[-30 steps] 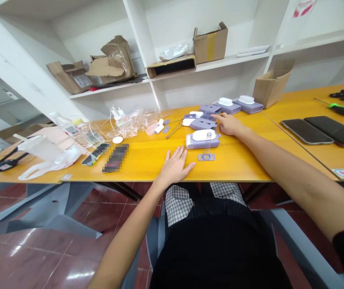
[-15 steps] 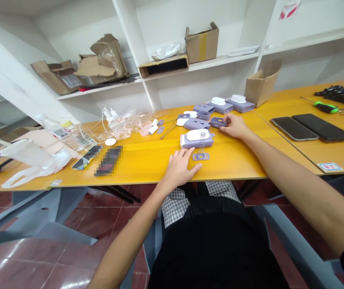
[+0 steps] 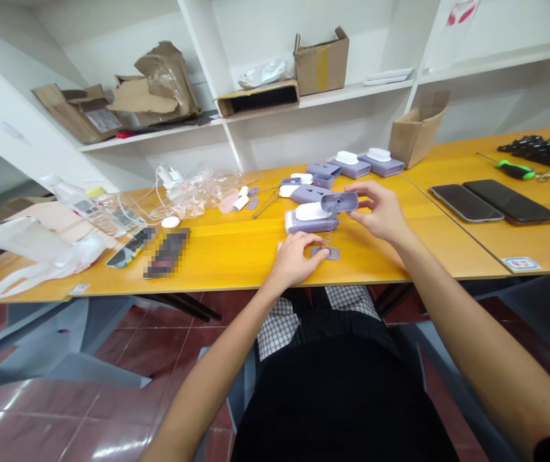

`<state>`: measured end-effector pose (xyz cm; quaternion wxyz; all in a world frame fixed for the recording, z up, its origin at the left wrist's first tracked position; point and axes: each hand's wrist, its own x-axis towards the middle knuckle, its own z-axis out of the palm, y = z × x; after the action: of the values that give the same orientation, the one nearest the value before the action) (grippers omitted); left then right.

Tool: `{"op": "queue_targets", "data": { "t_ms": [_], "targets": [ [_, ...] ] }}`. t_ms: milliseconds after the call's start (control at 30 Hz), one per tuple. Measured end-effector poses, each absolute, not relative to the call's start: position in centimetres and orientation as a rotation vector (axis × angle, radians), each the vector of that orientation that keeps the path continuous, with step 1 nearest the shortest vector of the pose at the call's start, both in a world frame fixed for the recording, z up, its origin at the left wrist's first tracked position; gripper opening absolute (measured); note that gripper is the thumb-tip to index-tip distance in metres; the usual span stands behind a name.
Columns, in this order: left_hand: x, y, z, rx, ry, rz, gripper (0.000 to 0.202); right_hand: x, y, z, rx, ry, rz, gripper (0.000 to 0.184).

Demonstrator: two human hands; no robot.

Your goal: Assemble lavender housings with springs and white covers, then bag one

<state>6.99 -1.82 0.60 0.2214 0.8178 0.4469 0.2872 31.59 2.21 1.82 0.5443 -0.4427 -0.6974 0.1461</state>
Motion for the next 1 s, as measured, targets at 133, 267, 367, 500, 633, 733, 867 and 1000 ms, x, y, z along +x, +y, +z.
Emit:
{"op": "queue_targets", "data": {
  "t_ms": [133,267,367,500,633,733,867,1000],
  "targets": [
    [6.1,-1.7,0.2,2.027,0.969,0.895,0.017,30.5,2.0,2.4,-0.975,-1.692,0.321,0.038],
    [5.3,-1.2,-0.2,1.682,0.815,0.943,0.025,30.1,1.3,3.2,-0.975,-1.729,0.257,0.041],
    [5.1,-1.1,-0.2,1.632,0.796,0.912,0.027,30.1,1.0,3.4,-0.991,-1.714,0.209,0.046],
    [5.2,-1.2,0.0,1.694,0.827,0.880,0.026,30.2,1.0,3.3,-0.950,-1.701,0.183,0.044],
    [5.3,-1.2,0.2,1.682,0.809,0.920,0.026,30.1,1.0,3.0,-0.972,-1.706,0.193,0.041],
    [5.3,-1.2,0.2,1.667,0.810,0.938,0.027,30.1,1.1,2.8,-1.029,-1.710,0.211,0.043],
    [5.4,-1.1,0.1,1.628,0.809,0.951,0.030,30.1,1.3,2.5,-1.054,-1.710,0.215,0.043],
    [5.4,-1.0,0.1,1.633,0.815,0.957,0.032,30.2,1.4,2.4,-1.061,-1.689,0.206,0.045]
  ]
}}
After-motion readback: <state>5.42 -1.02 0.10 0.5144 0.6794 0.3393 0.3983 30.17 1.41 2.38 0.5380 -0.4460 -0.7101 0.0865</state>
